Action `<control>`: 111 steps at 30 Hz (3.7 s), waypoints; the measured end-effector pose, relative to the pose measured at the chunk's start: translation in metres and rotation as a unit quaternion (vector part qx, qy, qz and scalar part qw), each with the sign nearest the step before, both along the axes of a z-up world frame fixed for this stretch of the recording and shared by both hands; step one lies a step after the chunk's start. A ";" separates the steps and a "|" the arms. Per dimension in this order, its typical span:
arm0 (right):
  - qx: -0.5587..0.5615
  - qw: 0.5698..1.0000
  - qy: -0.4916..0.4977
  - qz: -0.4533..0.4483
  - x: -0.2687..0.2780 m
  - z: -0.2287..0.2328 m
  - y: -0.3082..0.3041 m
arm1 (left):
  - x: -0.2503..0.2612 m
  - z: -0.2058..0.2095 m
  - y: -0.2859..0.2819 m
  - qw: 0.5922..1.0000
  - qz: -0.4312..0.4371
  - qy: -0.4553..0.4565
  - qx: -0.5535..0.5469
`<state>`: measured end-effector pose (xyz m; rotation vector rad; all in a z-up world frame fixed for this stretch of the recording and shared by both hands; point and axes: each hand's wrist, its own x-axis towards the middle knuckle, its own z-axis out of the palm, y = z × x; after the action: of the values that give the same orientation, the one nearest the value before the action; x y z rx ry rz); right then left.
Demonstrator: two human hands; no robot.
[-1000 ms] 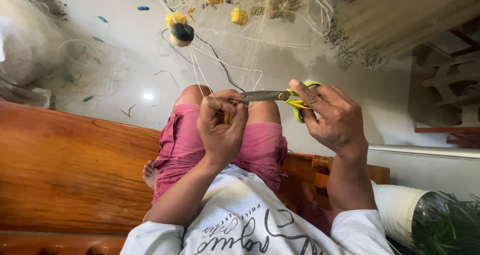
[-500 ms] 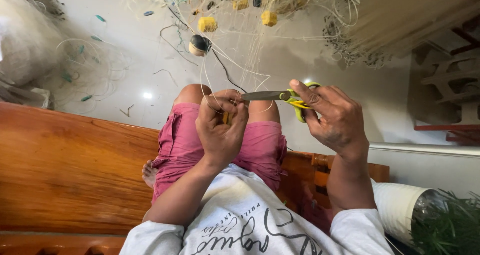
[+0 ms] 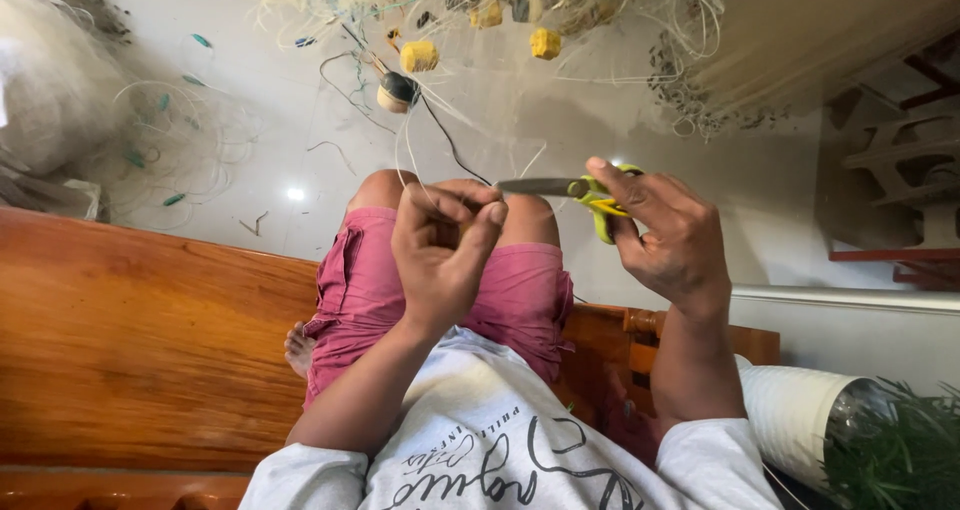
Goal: Using a yellow net-mending shuttle to repair or weave a large fishing net while seated on a bench.
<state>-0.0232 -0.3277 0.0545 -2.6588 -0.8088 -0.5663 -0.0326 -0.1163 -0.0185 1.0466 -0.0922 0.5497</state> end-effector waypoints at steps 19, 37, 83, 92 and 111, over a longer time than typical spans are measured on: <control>0.084 0.990 -0.108 0.024 0.009 -0.020 -0.002 | 0.018 -0.016 -0.013 0.945 -0.181 -0.115 -0.247; 0.074 0.991 -0.109 -0.005 0.010 -0.016 0.010 | 0.021 -0.015 -0.015 0.968 -0.152 -0.118 -0.163; 0.236 0.848 0.432 -0.196 -0.070 -0.112 0.016 | 0.039 -0.017 -0.022 0.926 -0.269 -0.033 -0.262; 0.374 0.909 -0.125 -0.134 -0.013 -0.045 0.000 | 0.048 0.003 -0.064 0.954 -0.259 -0.147 0.008; 0.747 0.658 -0.055 -0.076 -0.023 -0.055 -0.030 | 0.035 -0.016 -0.038 0.901 -0.341 -0.069 0.258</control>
<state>-0.0467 -0.3578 -0.0002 -1.1026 0.0526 -0.8770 0.0019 -0.1547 -0.0350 1.3906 -0.7363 -0.0596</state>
